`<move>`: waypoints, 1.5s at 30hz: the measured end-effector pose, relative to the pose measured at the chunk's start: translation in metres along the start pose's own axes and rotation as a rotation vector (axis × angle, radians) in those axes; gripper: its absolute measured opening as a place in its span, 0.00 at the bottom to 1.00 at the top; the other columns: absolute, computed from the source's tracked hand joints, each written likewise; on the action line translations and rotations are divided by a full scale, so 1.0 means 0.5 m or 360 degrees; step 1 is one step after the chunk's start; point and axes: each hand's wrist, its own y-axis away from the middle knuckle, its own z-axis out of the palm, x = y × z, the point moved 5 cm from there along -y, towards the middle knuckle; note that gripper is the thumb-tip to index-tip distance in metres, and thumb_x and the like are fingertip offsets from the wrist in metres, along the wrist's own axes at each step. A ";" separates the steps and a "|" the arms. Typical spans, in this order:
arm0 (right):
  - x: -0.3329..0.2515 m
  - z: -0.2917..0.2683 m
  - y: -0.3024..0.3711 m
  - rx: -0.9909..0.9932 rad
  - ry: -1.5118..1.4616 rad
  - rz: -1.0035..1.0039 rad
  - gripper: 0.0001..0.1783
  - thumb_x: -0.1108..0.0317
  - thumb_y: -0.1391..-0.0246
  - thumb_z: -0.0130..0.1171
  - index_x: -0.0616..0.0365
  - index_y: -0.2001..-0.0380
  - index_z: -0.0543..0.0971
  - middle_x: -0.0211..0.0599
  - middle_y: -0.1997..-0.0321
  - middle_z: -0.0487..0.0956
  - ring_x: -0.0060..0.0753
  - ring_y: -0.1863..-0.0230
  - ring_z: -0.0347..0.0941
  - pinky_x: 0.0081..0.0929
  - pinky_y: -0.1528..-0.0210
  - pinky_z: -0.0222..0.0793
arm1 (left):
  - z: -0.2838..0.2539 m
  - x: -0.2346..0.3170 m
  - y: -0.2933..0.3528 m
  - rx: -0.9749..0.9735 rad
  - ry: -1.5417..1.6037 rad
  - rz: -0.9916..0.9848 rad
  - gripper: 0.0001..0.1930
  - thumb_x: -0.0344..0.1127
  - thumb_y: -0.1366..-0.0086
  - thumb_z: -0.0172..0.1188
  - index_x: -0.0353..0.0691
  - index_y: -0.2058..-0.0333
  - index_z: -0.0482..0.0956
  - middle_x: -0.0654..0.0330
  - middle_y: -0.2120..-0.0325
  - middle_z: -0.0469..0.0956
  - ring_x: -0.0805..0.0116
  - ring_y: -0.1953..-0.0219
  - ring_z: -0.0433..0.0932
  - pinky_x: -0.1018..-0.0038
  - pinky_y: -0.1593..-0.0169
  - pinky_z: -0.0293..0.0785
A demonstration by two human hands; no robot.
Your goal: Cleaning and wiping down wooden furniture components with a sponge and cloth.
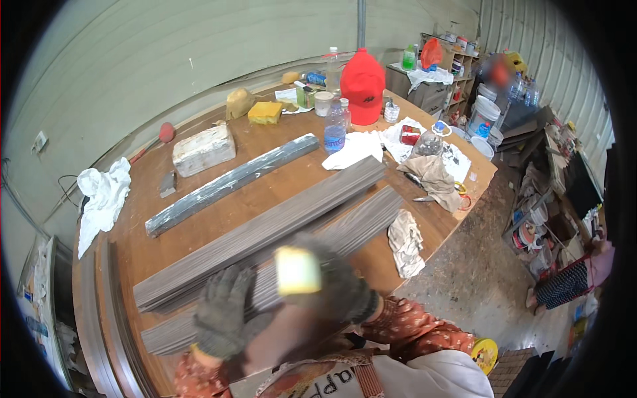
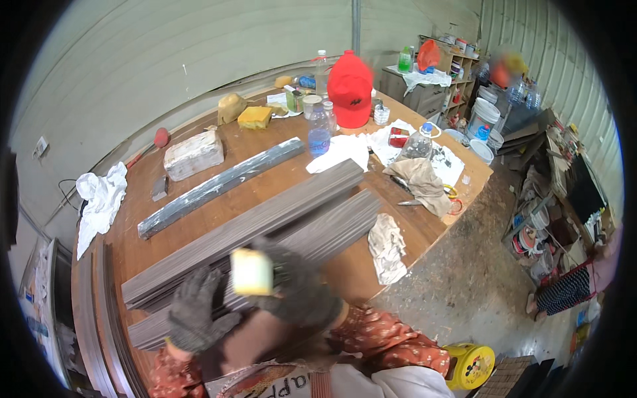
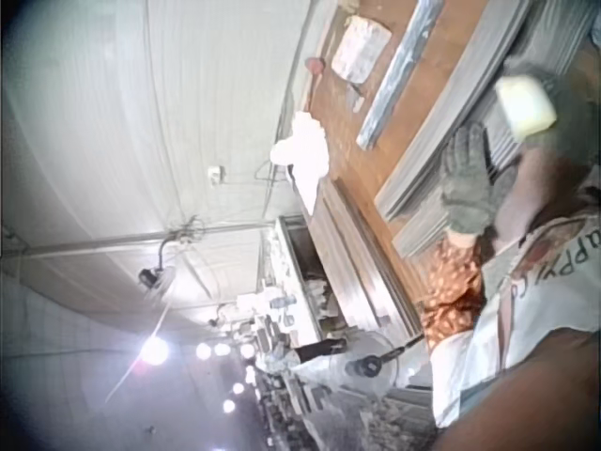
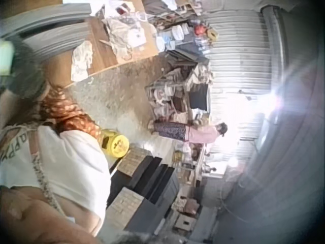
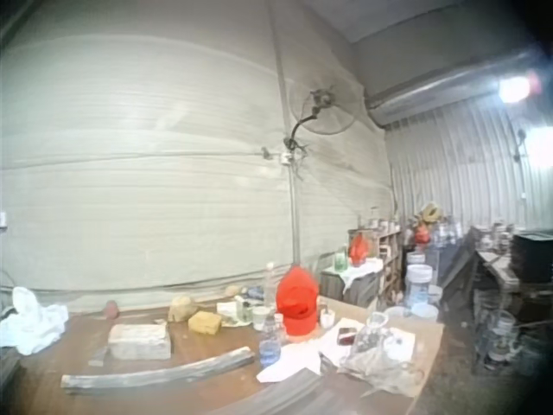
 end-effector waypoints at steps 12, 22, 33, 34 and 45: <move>0.415 -0.390 0.003 0.0452 -0.0201 0.1179 0.44 0.68 0.60 0.71 0.62 0.39 0.61 0.43 0.46 0.72 0.36 0.46 0.71 0.30 0.44 0.69 | 0.112 0.023 -0.025 -0.0174 -0.0387 -0.0305 0.40 0.62 0.44 0.57 0.36 0.42 0.67 0.48 0.58 0.72 0.50 0.56 0.70 0.54 0.51 0.66; 0.435 -0.364 0.086 0.0667 -0.0988 0.1405 0.38 0.70 0.60 0.72 0.59 0.45 0.66 0.32 0.57 0.74 0.28 0.57 0.73 0.29 0.57 0.74 | 0.098 0.022 -0.017 -0.0201 -0.0394 -0.0454 0.39 0.62 0.46 0.57 0.38 0.44 0.69 0.49 0.59 0.72 0.49 0.56 0.71 0.55 0.50 0.66; 0.249 -0.194 -0.029 0.0356 -0.0589 0.0469 0.45 0.67 0.58 0.73 0.64 0.38 0.61 0.40 0.47 0.72 0.35 0.49 0.71 0.32 0.47 0.70 | 0.086 0.010 -0.011 0.0088 -0.0249 -0.0412 0.33 0.53 0.45 0.60 0.38 0.45 0.70 0.51 0.59 0.75 0.50 0.53 0.73 0.54 0.43 0.64; 0.224 -0.141 -0.047 0.0360 -0.0608 0.0463 0.59 0.55 0.65 0.78 0.60 0.34 0.54 0.41 0.46 0.71 0.37 0.48 0.71 0.36 0.47 0.72 | 0.070 0.003 0.001 0.0162 -0.0270 -0.0391 0.34 0.54 0.48 0.60 0.38 0.46 0.71 0.52 0.58 0.74 0.52 0.54 0.72 0.55 0.44 0.64; -0.364 0.518 -0.171 -0.1406 -0.1329 -0.0075 0.52 0.65 0.59 0.72 0.59 0.33 0.53 0.49 0.40 0.68 0.41 0.40 0.66 0.35 0.40 0.65 | 0.339 0.019 0.069 0.0705 0.0263 -0.0552 0.23 0.46 0.42 0.53 0.42 0.51 0.73 0.53 0.53 0.73 0.54 0.50 0.70 0.58 0.45 0.64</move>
